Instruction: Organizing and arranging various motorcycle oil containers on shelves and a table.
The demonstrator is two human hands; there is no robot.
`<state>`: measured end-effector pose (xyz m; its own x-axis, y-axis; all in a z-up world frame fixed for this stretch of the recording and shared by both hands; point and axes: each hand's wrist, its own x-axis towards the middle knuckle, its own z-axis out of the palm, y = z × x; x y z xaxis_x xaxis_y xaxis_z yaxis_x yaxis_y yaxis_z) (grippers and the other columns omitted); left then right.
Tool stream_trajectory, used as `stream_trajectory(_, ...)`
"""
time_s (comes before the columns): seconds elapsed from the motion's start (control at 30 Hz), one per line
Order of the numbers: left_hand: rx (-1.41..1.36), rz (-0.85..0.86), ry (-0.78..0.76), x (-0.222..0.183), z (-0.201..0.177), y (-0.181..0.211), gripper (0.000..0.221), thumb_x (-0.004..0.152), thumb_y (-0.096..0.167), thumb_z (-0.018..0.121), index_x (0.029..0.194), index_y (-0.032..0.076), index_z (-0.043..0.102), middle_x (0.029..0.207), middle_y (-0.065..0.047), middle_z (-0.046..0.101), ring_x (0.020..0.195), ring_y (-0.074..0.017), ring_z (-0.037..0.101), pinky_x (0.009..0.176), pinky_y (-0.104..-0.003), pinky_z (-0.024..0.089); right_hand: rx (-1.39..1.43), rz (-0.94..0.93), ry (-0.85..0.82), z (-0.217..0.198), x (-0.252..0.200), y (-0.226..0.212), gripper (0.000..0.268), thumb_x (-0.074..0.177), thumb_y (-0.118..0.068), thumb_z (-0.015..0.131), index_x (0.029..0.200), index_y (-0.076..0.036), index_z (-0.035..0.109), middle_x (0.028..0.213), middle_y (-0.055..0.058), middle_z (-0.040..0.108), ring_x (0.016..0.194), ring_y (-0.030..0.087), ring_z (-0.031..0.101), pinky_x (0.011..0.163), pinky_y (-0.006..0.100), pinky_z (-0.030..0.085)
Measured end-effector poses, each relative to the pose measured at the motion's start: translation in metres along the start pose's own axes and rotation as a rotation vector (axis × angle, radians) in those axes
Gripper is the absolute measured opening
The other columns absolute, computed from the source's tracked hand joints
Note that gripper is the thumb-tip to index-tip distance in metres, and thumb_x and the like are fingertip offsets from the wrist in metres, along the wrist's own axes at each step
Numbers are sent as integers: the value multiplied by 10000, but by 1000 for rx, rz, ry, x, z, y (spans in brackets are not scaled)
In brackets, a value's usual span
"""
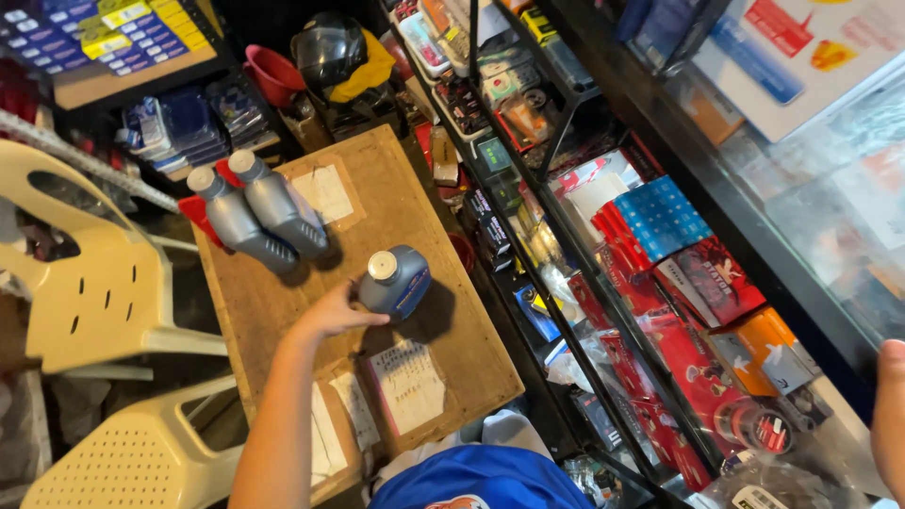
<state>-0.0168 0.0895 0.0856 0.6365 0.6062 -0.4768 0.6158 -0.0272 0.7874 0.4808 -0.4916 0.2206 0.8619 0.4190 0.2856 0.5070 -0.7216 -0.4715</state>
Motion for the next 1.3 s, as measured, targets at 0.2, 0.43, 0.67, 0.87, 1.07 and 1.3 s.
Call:
stream_trajectory(0.2,-108,503,62,-25,16,66,1135,571,197,978,1526,138,368,1437,-82,549,1365,-233,485,1140,-366,369,95,155,18,-3,-7,-6,543,1251,-420,465,1080,65,640,852,133,619,771,243,524,684,453,447)
stream_trajectory(0.43,-816,165,-26,49,28,-68,739,801,200,807,1472,132,506,1435,-65,584,1333,-229,508,1108,-372,417,130,157,132,-37,-23,-112,455,1161,-381,564,1279,47,663,1056,149,664,874,232,580,793,418,473)
stream_trajectory(0.67,-1314,236,197,59,115,-181,548,1006,258,554,1467,-32,492,1534,-170,526,1449,-290,453,1226,-396,309,128,37,106,-25,-14,-68,460,1220,-356,520,1217,75,680,938,129,659,844,228,584,782,412,485)
stream_trajectory(0.87,-685,565,527,-21,120,-40,848,759,99,801,1471,-15,356,1528,-190,428,1456,-274,376,1212,-398,249,-51,-34,62,15,4,77,497,1207,-286,406,930,61,630,763,102,579,591,189,489,613,359,448)
stream_trajectory(1.07,-317,384,631,-45,71,63,882,598,191,954,1355,21,535,1252,-164,664,1185,-258,624,1035,-395,474,-38,87,95,12,1,41,489,1223,-363,451,1076,52,664,749,144,621,704,231,565,683,410,474)
stream_trajectory(1.3,-170,634,127,-120,88,174,742,576,208,962,1250,52,692,1114,-119,782,1047,-203,736,958,-372,565,-445,-206,319,-76,-34,-184,437,1121,-424,632,1360,-60,659,1391,239,636,1274,411,593,1122,498,452)
